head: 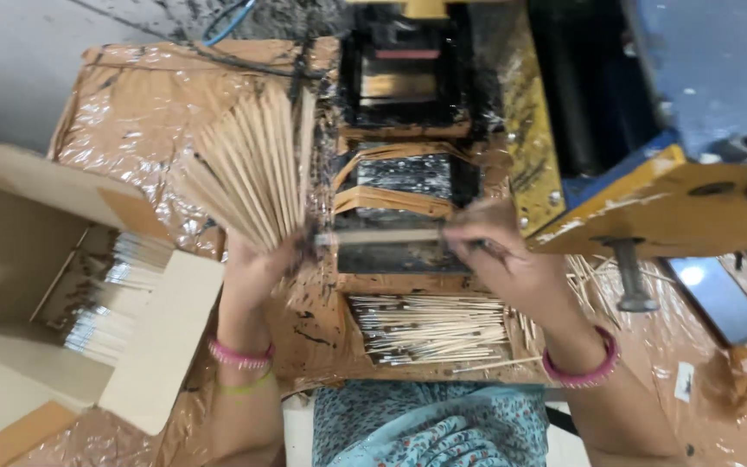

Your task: The recorder is using a manual machine to apply incense paste to thin wooden sticks and then collecting the finished sticks into a bundle.

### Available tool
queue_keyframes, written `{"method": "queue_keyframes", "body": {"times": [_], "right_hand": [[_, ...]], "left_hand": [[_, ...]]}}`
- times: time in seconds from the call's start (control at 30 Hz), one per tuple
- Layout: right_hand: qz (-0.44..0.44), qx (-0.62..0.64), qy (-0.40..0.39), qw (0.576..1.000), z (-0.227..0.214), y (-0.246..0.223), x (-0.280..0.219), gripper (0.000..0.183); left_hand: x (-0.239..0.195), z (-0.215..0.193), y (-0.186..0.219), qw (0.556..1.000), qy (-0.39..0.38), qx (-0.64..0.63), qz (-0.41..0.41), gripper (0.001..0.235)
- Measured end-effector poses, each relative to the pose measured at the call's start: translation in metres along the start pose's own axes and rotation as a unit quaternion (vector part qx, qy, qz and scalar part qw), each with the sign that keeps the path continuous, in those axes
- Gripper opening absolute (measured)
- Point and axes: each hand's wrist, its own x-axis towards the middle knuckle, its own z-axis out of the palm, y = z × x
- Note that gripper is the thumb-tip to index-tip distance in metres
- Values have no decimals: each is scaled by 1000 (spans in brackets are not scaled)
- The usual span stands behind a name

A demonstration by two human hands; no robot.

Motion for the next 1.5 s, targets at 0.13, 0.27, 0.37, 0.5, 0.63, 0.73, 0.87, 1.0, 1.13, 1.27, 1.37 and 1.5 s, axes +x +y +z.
{"method": "queue_keyframes", "body": {"times": [0.13,0.27,0.37,0.5,0.63,0.73,0.87,1.0,1.13,1.27,1.37,1.5], "right_hand": [[-162,-338,-20,927,15,-19,61,34],[-93,-314,-9,945,16,-7,55,42],[-10,-288,3,958,16,2,34,33],[101,-302,-17,948,17,31,18,25],[249,-263,-50,931,13,101,9,17],[-45,-115,49,991,13,31,32,26],[-8,-276,130,952,-28,-29,-19,11],[86,-334,251,905,-65,21,-98,2],[245,-229,245,910,-55,20,-109,13],[210,12,95,973,-17,-3,-85,21],[160,188,31,969,-14,-9,-58,27],[103,73,-26,992,-8,-20,-17,30]], "left_hand": [[45,12,2,985,141,-6,-103,18],[62,17,-30,986,118,-81,-87,21],[62,17,-46,984,75,-136,-88,20],[65,20,-47,975,95,-178,-95,20],[51,22,-50,973,84,-182,-114,15],[31,24,-45,982,68,-165,-55,17],[-17,6,-68,962,203,-163,-84,37],[-80,-19,-94,942,188,-251,-120,36],[-96,-1,-85,979,146,-70,-123,13],[-71,31,-42,989,-129,63,-18,37],[-47,27,-26,962,-250,105,41,42],[-21,3,-8,981,-10,-15,-192,30]]}}
